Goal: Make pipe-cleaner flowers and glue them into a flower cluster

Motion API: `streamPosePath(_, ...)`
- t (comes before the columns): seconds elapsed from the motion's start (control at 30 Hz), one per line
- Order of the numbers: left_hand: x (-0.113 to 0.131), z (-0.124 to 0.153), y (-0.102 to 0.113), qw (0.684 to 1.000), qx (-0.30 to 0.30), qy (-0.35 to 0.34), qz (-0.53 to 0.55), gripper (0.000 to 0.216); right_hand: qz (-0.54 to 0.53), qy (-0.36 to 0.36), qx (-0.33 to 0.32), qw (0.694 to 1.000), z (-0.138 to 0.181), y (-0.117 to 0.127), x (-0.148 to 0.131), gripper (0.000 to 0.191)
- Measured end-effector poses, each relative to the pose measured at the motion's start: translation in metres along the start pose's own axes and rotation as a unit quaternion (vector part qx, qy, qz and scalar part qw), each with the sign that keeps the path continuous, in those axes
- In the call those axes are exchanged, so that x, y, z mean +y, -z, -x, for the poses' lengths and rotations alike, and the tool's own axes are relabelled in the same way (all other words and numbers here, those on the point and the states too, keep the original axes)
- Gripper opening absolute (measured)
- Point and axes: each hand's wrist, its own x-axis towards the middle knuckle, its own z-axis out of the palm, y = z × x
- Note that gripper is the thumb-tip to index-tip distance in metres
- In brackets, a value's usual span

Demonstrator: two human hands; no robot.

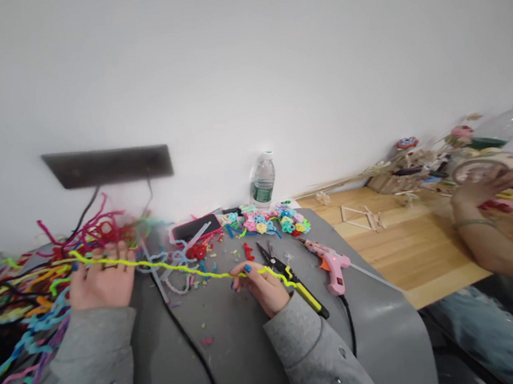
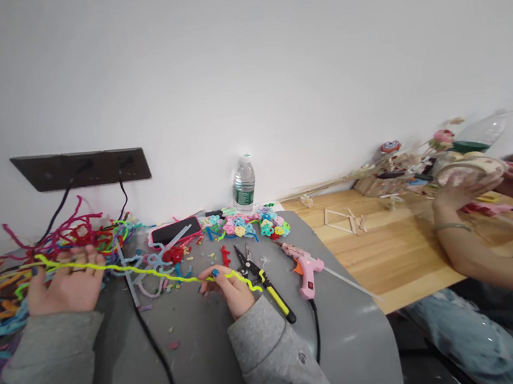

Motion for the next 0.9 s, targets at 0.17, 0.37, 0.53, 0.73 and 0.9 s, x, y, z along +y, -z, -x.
streamPosePath(0.17, -0.028, 0.015, -0.014, 0.989, -0.043, 0.111, -0.087, 0.033, 0.002, 0.01, -0.033, 0.999, 0.001, 0.002, 0.003, 0.031)
streamPosePath(0.37, -0.041, 0.023, -0.011, 0.963, -0.132, 0.217, -0.091, 0.027, 0.047, -0.017, -0.051, 0.997, 0.002, 0.001, 0.004, 0.037)
streamPosePath(0.53, -0.037, 0.022, -0.008, 0.958, -0.182, 0.217, -0.047, 0.039, 0.012, -0.04, -0.036, 0.998, 0.002, -0.002, 0.002, 0.054)
streamPosePath(0.73, -0.035, 0.018, -0.002, 0.965, -0.176, 0.19, -0.035, 0.04, -0.013, -0.067, -0.1, 0.993, 0.002, -0.004, 0.001, 0.055)
streamPosePath(0.9, -0.03, 0.015, 0.001, 0.977, -0.161, 0.133, -0.032, 0.039, -0.007, -0.059, -0.127, 0.99, 0.002, -0.005, 0.0, 0.053)
